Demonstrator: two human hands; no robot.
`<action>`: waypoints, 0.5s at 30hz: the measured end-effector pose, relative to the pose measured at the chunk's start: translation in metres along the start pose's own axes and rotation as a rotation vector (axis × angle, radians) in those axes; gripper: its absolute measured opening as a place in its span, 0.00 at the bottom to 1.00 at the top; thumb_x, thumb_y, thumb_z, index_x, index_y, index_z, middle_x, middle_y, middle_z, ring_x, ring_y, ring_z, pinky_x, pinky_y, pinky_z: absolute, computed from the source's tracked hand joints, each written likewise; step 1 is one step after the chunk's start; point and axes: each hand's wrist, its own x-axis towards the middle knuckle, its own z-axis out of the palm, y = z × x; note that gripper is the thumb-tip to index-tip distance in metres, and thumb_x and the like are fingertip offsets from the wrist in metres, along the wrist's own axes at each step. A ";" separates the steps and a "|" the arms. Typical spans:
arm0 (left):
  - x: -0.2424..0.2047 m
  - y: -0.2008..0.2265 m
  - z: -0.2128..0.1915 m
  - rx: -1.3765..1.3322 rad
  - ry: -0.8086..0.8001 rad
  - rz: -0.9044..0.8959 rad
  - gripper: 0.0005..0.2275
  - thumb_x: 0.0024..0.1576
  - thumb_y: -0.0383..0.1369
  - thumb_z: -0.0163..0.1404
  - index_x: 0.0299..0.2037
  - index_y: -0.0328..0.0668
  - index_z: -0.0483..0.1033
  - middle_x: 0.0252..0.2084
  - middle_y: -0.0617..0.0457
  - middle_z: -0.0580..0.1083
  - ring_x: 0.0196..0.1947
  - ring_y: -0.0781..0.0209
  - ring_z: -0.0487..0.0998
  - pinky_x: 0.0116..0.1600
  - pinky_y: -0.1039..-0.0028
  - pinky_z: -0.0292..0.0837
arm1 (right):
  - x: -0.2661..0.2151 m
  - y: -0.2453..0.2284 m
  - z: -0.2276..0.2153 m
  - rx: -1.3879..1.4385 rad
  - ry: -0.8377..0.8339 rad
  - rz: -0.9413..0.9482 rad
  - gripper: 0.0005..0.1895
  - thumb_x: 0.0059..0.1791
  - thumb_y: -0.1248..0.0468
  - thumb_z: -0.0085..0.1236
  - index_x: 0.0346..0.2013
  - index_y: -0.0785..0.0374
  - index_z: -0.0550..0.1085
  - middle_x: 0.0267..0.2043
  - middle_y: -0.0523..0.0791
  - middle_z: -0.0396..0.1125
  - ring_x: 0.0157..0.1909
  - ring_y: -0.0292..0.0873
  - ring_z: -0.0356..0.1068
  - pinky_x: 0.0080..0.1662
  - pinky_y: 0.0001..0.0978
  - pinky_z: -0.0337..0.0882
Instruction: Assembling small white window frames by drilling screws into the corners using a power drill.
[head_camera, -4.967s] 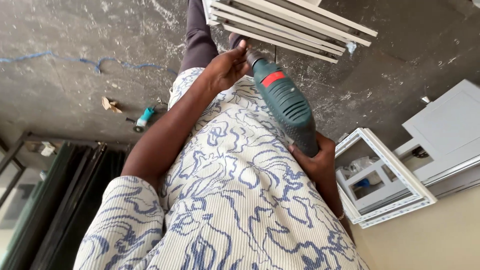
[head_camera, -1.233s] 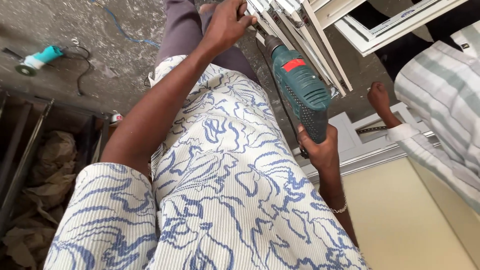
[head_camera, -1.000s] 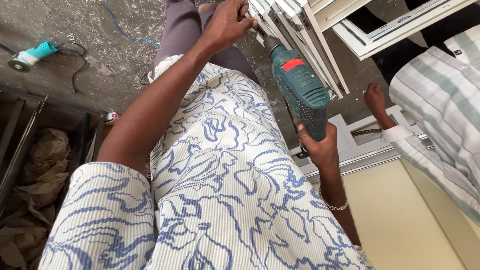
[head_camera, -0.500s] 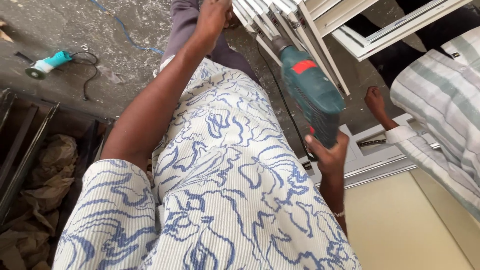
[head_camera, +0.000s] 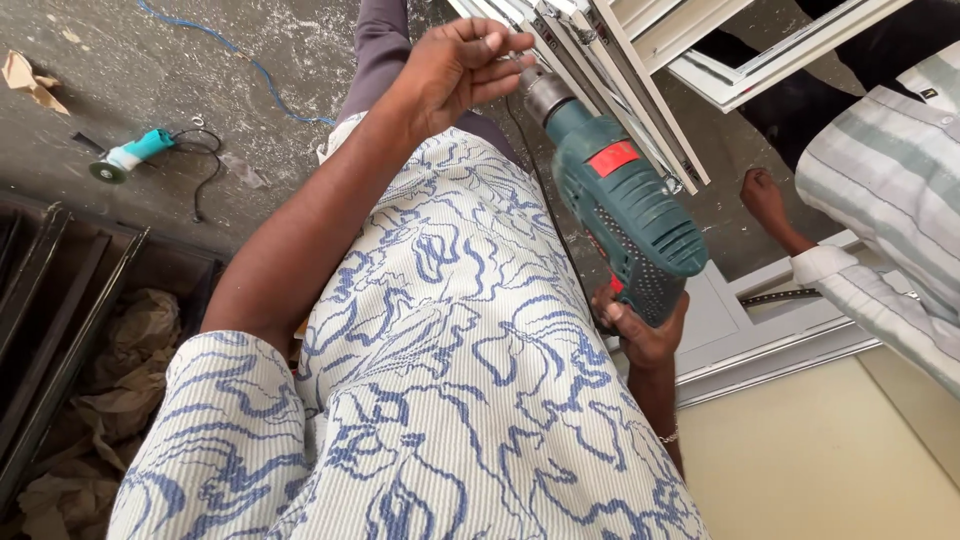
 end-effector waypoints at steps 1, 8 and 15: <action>-0.001 0.000 0.000 0.003 -0.001 0.003 0.06 0.66 0.26 0.44 0.47 0.34 0.73 0.53 0.41 0.80 0.51 0.52 0.85 0.51 0.70 0.90 | -0.002 0.004 -0.003 0.001 -0.002 -0.003 0.14 0.49 0.69 0.63 0.42 0.77 0.71 0.26 0.50 0.67 0.26 0.42 0.67 0.30 0.31 0.66; -0.006 -0.001 0.001 -0.120 -0.171 -0.004 0.09 0.67 0.31 0.47 0.51 0.33 0.74 0.56 0.41 0.78 0.54 0.55 0.83 0.51 0.71 0.86 | 0.006 -0.006 0.020 0.012 0.036 -0.034 0.23 0.47 0.68 0.64 0.52 0.76 0.66 0.27 0.48 0.67 0.27 0.40 0.65 0.40 0.41 0.72; 0.000 -0.012 -0.008 -0.012 -0.187 -0.005 0.06 0.69 0.31 0.49 0.46 0.37 0.76 0.53 0.45 0.81 0.42 0.63 0.84 0.49 0.73 0.87 | 0.001 0.001 0.007 0.023 0.023 -0.015 0.21 0.48 0.69 0.63 0.51 0.75 0.67 0.27 0.47 0.66 0.26 0.39 0.65 0.36 0.39 0.71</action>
